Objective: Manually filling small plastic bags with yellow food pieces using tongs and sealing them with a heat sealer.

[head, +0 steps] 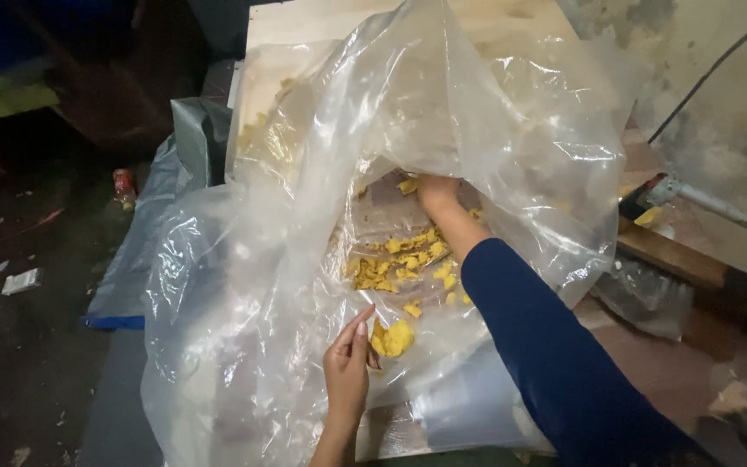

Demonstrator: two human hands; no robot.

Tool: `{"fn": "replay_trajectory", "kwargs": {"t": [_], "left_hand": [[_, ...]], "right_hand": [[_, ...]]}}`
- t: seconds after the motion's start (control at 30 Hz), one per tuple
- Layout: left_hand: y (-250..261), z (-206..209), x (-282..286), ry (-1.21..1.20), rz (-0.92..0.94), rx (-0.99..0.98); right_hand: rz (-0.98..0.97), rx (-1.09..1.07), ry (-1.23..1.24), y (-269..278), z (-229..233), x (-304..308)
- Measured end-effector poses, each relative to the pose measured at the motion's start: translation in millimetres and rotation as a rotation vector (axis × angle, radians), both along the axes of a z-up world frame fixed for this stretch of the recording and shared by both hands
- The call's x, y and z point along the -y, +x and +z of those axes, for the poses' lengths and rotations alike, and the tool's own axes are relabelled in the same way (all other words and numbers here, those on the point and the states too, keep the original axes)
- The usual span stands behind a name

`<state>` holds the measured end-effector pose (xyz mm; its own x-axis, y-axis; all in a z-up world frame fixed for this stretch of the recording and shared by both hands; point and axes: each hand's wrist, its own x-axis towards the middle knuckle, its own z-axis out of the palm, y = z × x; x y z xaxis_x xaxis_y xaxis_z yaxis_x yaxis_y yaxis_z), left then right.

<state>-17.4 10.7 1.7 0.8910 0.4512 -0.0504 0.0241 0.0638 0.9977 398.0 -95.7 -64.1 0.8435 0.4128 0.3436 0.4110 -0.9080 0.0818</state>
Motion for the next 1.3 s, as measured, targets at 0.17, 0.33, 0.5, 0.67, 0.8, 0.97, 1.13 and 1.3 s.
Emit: {"fn": "replay_trajectory", "kwargs": {"t": [0.17, 0.33, 0.5, 0.67, 0.8, 0.97, 1.13, 1.3], "left_hand": [[1.2, 1.6, -2.0, 0.0, 0.0, 0.026], [10.0, 0.8, 10.0, 0.053, 0.056, 0.163], [7.9, 15.3, 21.0, 0.082, 0.085, 0.203], [11.6, 8.6, 25.0, 0.173, 0.129, 0.245], [8.0, 13.8, 29.9, 0.451, 0.112, 0.279], [10.3, 13.5, 35.4, 0.66, 0.082, 0.279], [22.3, 2.1, 46.0, 0.844, -0.046, 0.276], [25.9, -17.0, 66.7, 1.203, 0.119, 0.434]], "right_hand": [[0.117, 0.114, 0.073, -44.9, 0.8, 22.8], [0.189, -0.269, 0.181, -160.6, 50.4, 77.7], [0.452, -0.776, 0.739, -267.4, 151.0, 146.0], [0.716, -0.907, 0.75, -301.8, 176.2, 185.3], [0.715, -0.801, 0.501, -305.3, 177.4, 204.9], [0.585, -0.725, 0.334, -313.7, 190.4, 215.5], [0.367, -0.628, 0.114, -324.8, 193.1, 210.1], [0.328, -0.56, 0.036, -333.0, 175.1, 200.6]]}}
